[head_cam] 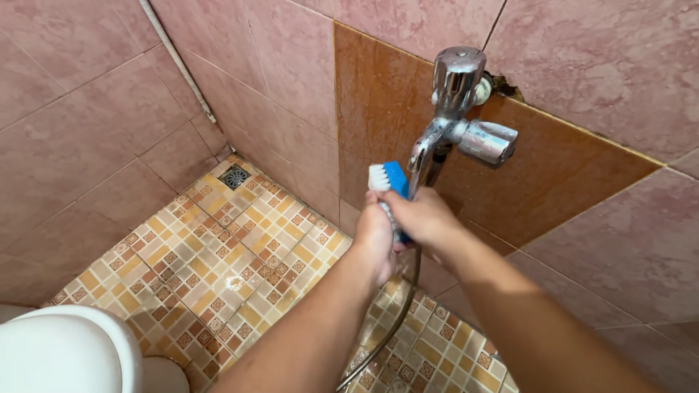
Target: The recorder cleans a handheld shower head using a brush and water.
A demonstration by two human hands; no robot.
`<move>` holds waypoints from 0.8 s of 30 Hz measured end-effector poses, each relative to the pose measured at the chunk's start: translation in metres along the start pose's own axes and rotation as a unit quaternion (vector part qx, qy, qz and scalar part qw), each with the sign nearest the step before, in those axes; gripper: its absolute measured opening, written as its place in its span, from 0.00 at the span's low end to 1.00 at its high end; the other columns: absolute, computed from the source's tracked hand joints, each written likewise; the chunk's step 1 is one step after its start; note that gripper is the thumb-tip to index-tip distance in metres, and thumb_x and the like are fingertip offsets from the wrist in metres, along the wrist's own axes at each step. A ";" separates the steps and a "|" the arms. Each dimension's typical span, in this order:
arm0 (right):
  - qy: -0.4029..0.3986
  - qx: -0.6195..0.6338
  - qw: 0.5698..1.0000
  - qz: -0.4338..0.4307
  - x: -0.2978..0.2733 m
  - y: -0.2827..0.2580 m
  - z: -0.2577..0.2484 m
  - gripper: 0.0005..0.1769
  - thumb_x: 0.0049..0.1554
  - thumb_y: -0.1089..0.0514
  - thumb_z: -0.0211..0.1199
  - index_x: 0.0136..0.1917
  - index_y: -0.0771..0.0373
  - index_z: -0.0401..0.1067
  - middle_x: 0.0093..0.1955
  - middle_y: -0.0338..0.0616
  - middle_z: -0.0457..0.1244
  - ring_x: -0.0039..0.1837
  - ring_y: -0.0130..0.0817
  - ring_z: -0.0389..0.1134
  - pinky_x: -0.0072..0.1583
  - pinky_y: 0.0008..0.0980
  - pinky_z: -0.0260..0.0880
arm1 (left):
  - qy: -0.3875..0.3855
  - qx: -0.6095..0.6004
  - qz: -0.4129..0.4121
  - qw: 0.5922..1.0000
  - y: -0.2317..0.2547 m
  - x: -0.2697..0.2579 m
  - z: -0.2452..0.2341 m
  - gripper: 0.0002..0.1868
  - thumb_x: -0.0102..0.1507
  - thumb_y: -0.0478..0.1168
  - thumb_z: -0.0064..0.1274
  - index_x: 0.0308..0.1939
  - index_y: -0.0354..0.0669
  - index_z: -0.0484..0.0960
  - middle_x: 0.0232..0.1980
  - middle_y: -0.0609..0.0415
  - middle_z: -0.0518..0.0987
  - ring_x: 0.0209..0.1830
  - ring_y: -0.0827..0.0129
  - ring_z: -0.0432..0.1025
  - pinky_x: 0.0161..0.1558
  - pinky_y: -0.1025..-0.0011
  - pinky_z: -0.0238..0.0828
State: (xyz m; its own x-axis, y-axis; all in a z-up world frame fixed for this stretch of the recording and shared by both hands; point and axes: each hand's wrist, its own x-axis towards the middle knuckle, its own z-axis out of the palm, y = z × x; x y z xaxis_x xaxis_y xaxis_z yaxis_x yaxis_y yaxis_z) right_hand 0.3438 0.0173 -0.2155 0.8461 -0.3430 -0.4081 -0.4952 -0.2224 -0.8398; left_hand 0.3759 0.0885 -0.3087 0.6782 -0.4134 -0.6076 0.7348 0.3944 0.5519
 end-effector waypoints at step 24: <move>0.095 -0.176 0.980 -0.021 0.081 0.061 -0.007 0.46 0.67 0.21 0.46 0.56 0.65 0.82 0.47 0.53 0.71 0.50 0.35 0.72 0.54 0.35 0.71 | -0.003 -0.028 0.151 0.988 0.013 -0.050 0.004 0.26 0.72 0.56 0.38 0.52 0.36 0.79 0.41 0.54 0.82 0.41 0.71 0.76 0.44 0.72 0.75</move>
State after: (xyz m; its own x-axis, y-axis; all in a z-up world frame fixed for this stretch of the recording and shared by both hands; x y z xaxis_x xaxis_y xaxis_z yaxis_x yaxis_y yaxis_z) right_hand 0.3810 -0.0300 -0.2970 0.8318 -0.4824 -0.2745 -0.5266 -0.5300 -0.6647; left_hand 0.3516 0.1108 -0.2692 0.8669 -0.2747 -0.4159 0.4967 0.5452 0.6753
